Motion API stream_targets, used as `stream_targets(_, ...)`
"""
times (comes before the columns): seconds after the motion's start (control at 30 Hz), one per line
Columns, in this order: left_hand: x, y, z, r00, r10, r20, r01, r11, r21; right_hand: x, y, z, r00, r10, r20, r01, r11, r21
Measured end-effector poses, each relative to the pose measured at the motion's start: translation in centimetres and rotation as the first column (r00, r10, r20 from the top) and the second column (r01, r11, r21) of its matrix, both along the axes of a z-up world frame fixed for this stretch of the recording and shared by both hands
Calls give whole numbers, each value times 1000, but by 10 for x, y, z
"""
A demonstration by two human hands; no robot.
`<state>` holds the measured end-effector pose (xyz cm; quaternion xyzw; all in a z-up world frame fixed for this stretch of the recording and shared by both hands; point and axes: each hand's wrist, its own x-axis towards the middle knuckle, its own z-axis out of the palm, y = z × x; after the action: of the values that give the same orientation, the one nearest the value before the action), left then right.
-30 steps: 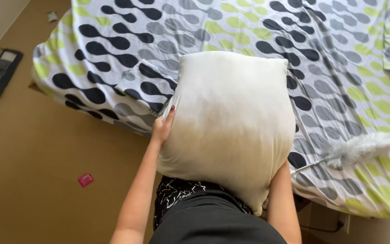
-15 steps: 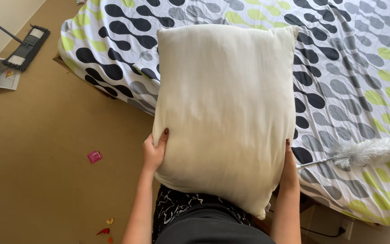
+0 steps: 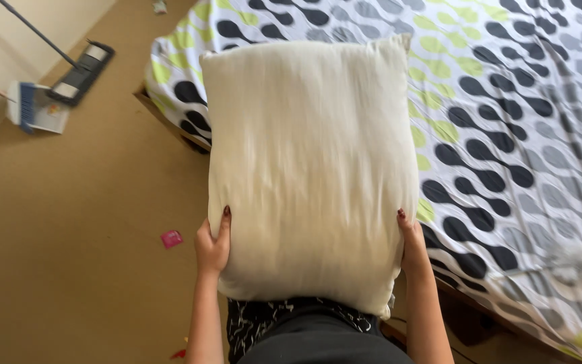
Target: The person uses a feather duster to clean a white pillow on a bed. They repeatedly brush the pillow surface, flip it over, and dust both sides before lifting the pillow and placing it against a wall.
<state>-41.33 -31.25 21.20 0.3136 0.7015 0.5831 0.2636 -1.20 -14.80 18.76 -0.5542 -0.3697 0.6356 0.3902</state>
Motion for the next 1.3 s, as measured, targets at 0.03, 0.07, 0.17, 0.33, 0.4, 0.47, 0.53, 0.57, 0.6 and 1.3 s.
stream_targets(0.03,-24,-5,-3,1000,9,-13,-9,1000,-1,-29,2,0,1000,9,-13,-9,1000,-1)
stream_targets(0.07,-48,-10,-6,999,8,-35,-8,1000,23,-58,4,1,1000,14,-17,-14,1000,0)
stream_targets(0.17,-109,-31,1,997,71,-18,-73,960,-269,-136,1,-4,995,46,-87,-49,998,-32)
stream_targets(0.33,-187,-55,-13,989,150,-10,-149,974,-171,-235,7,8,991,95,-92,-100,994,-50)
stream_targets(0.4,-209,-54,-6,991,130,-39,-132,990,-57,-257,14,-9,989,101,-112,-102,995,-1)
stream_targets(0.47,-235,-53,-16,986,151,-64,-155,986,-59,-286,24,-15,987,116,-116,-115,993,14)
stream_targets(0.53,-257,-47,-21,982,170,-83,-175,983,-61,-313,36,-20,985,129,-113,-127,992,29)
stream_targets(0.57,-268,-40,-20,979,184,-88,-192,977,-90,-329,46,-21,987,157,-25,-155,986,60)
stream_targets(0.6,-280,-33,-18,976,199,-92,-209,971,-119,-344,56,-22,982,180,64,-185,979,88)
stream_targets(1.3,-576,138,25,753,649,-111,-646,697,-311,-755,280,-8,927,371,-49,-358,918,170)
